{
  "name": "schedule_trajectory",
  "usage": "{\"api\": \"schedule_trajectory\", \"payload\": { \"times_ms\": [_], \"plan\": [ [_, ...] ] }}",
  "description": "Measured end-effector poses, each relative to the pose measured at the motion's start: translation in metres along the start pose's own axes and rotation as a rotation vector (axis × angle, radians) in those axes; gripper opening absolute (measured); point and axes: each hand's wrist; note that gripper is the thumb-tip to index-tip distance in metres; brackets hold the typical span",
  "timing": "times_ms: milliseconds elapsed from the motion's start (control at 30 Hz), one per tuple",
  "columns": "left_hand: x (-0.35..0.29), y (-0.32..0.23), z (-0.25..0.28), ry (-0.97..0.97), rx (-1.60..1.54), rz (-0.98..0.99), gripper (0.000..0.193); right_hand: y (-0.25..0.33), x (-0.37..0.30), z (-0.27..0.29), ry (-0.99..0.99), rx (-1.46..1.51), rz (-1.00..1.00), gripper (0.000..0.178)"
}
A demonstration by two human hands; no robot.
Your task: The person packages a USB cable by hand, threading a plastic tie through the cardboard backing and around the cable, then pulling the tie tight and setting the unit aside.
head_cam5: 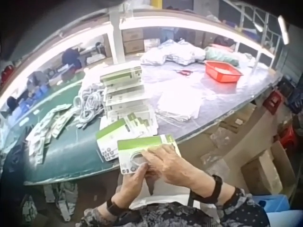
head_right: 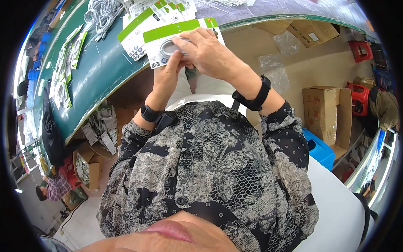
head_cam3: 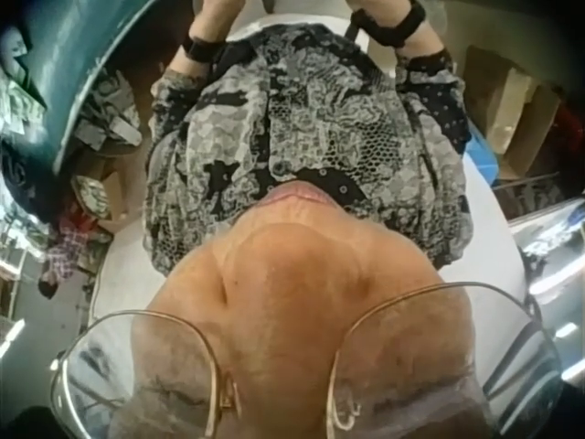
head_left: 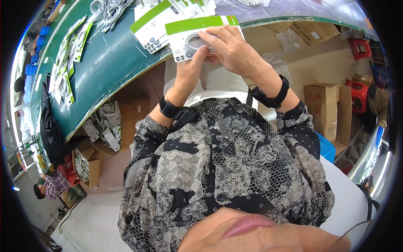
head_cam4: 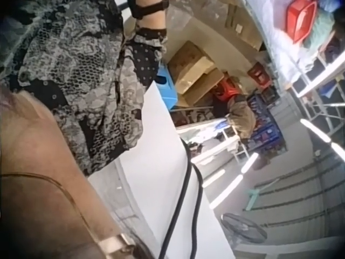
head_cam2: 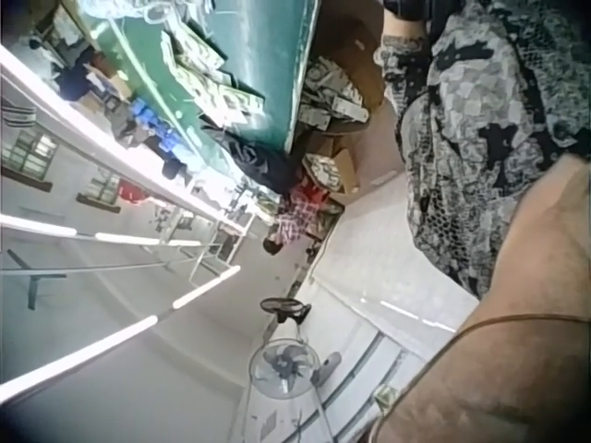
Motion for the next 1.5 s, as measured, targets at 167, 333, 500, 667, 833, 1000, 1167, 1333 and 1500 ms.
{"api": "schedule_trajectory", "payload": {
  "times_ms": [167,333,500,667,833,1000,1167,1333,1500],
  "plan": [
    [-0.005,-0.006,-0.002,-0.08,-0.139,0.01,0.029,-0.009,0.0,0.003,-0.054,0.09,0.005,0.042],
    [-0.005,-0.004,-0.002,-0.074,-0.146,0.028,0.029,-0.025,-0.009,-0.004,-0.066,0.239,0.057,0.03],
    [-0.003,-0.008,-0.007,-0.064,-0.115,-0.007,0.028,-0.027,-0.009,-0.006,-0.118,0.212,0.064,0.025],
    [-0.001,-0.007,-0.003,-0.147,-0.006,-0.038,0.025,-0.024,-0.001,-0.004,-0.153,0.157,0.095,0.025],
    [-0.001,-0.013,-0.003,-0.184,0.069,0.002,0.021,-0.081,0.005,-0.002,-0.501,0.269,-0.441,0.019],
    [0.001,-0.013,-0.006,-0.183,0.057,-0.015,0.021,-0.16,0.01,-0.013,-0.373,-0.338,-0.352,0.012],
    [0.0,-0.016,-0.003,-0.199,0.048,-0.004,0.021,-0.165,0.015,-0.012,-0.207,-0.542,-0.337,0.011],
    [-0.002,-0.021,-0.004,-0.188,0.043,0.001,0.023,-0.174,0.007,0.001,-0.352,-0.388,-0.186,0.007],
    [-0.001,-0.033,-0.008,-0.108,-0.062,-0.027,0.026,-0.17,0.004,0.015,-0.503,-0.128,-0.133,0.007]
  ]
}}
Point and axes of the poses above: each hand's wrist, its own x-axis towards the middle knuckle, its own z-axis out of the back of the hand, y = z × x, and after that the axes turned 10 degrees about z, right-handed
